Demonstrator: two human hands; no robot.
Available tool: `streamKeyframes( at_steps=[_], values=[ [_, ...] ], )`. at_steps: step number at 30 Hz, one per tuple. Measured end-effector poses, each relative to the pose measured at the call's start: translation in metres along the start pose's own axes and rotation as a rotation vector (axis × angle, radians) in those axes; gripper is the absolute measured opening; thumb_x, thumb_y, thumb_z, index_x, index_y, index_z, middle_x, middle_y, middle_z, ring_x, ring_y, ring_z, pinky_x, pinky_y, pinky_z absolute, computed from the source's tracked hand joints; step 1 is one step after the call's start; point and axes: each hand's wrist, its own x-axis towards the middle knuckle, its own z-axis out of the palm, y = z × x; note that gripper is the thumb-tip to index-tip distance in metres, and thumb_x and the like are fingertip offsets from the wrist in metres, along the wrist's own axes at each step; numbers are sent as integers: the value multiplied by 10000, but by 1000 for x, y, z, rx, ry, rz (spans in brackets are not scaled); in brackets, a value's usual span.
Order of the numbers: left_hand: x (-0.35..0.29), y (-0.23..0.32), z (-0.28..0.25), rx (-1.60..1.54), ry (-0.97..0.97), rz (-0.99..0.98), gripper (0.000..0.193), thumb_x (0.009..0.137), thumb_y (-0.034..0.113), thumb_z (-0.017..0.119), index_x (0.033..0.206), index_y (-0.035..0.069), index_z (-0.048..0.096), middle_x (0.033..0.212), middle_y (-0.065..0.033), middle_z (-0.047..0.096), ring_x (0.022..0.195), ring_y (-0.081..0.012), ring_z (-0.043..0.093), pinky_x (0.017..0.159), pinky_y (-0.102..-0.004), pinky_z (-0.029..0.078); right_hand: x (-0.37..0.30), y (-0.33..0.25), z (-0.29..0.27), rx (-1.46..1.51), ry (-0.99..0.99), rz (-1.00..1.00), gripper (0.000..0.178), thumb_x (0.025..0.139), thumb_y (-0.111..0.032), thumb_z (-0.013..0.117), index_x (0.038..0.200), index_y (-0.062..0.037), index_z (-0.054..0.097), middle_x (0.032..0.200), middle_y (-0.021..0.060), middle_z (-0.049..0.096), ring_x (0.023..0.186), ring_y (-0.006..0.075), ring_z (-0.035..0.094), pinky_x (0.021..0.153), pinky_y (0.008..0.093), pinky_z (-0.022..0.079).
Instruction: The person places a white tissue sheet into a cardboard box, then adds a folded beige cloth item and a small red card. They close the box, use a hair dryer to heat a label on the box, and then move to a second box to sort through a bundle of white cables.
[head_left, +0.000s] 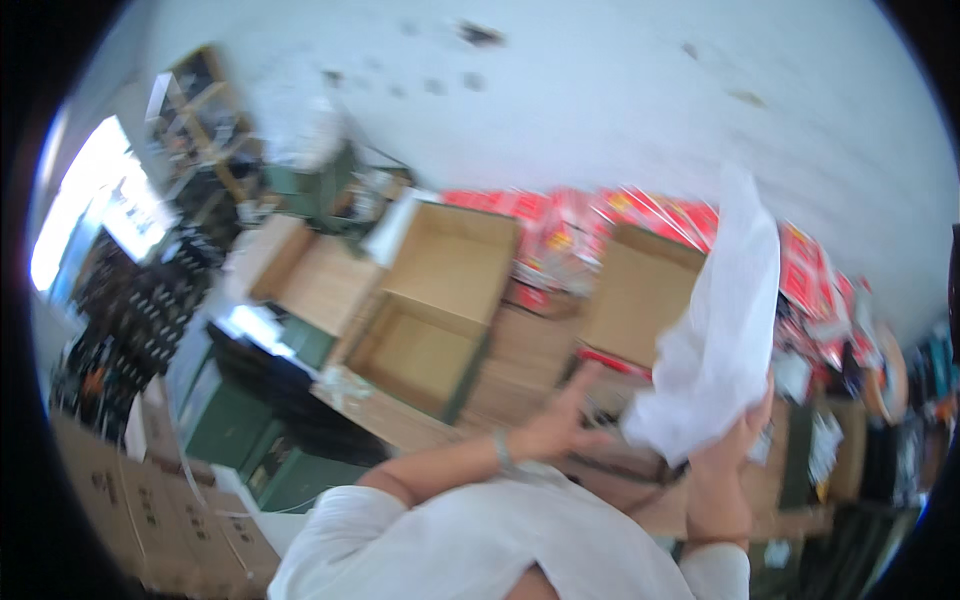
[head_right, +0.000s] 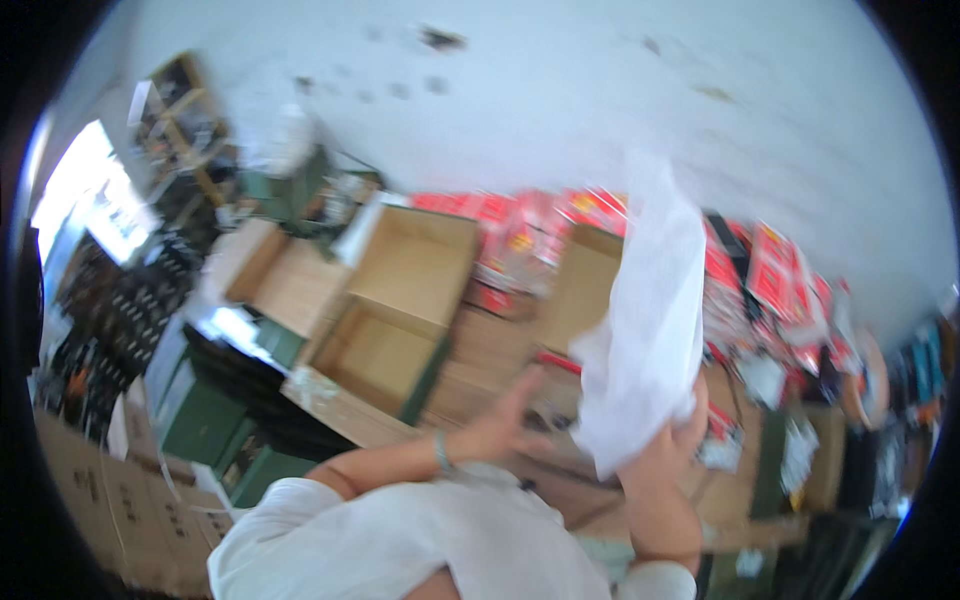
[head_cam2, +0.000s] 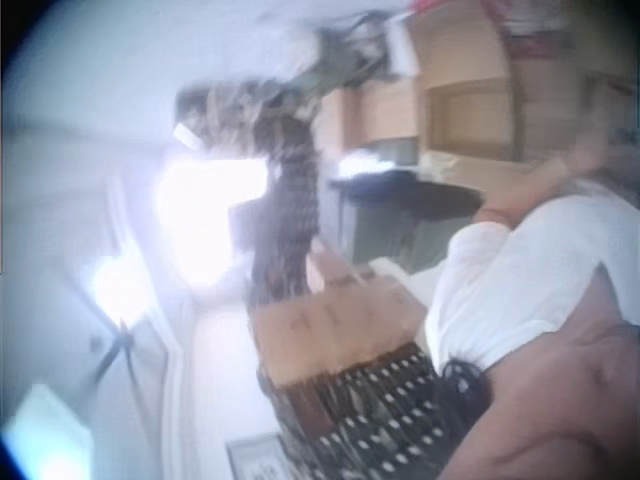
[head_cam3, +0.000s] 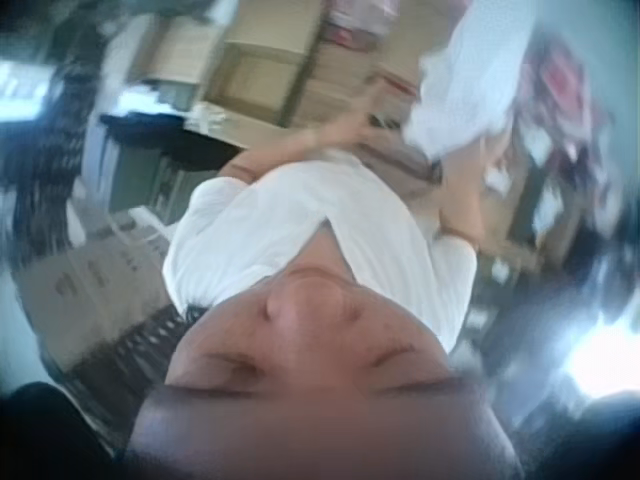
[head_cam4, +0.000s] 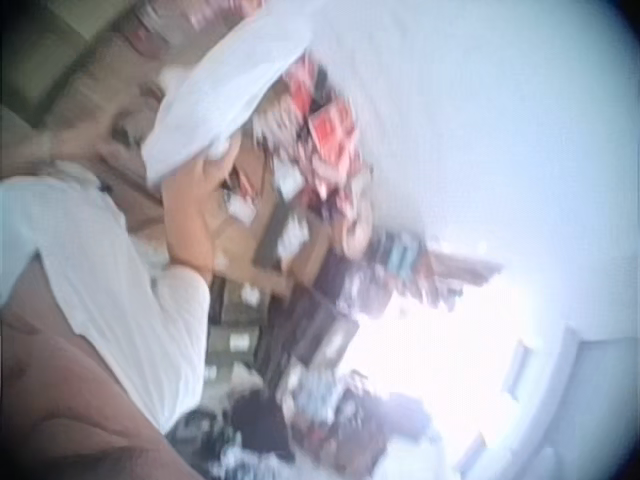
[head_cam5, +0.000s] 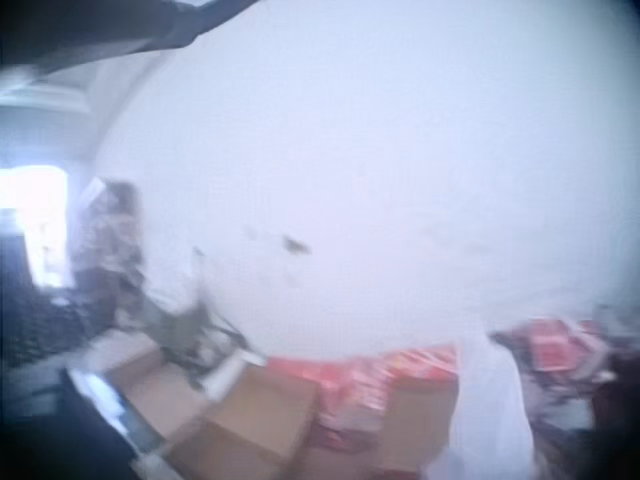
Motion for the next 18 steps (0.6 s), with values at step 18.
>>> streamKeyframes(
  at_steps=[18],
  values=[
    [-125,-33,-100,-628,-159,-74,963,910,109,698,1556,98,-16,1599,-77,90,1478,-211,136,1202,-400,160,-63,155,174,241,27,294,492,1009,-158,555,1436,-98,318,1358,105,438,1199,210,473,1002,354,422]
  ],
)
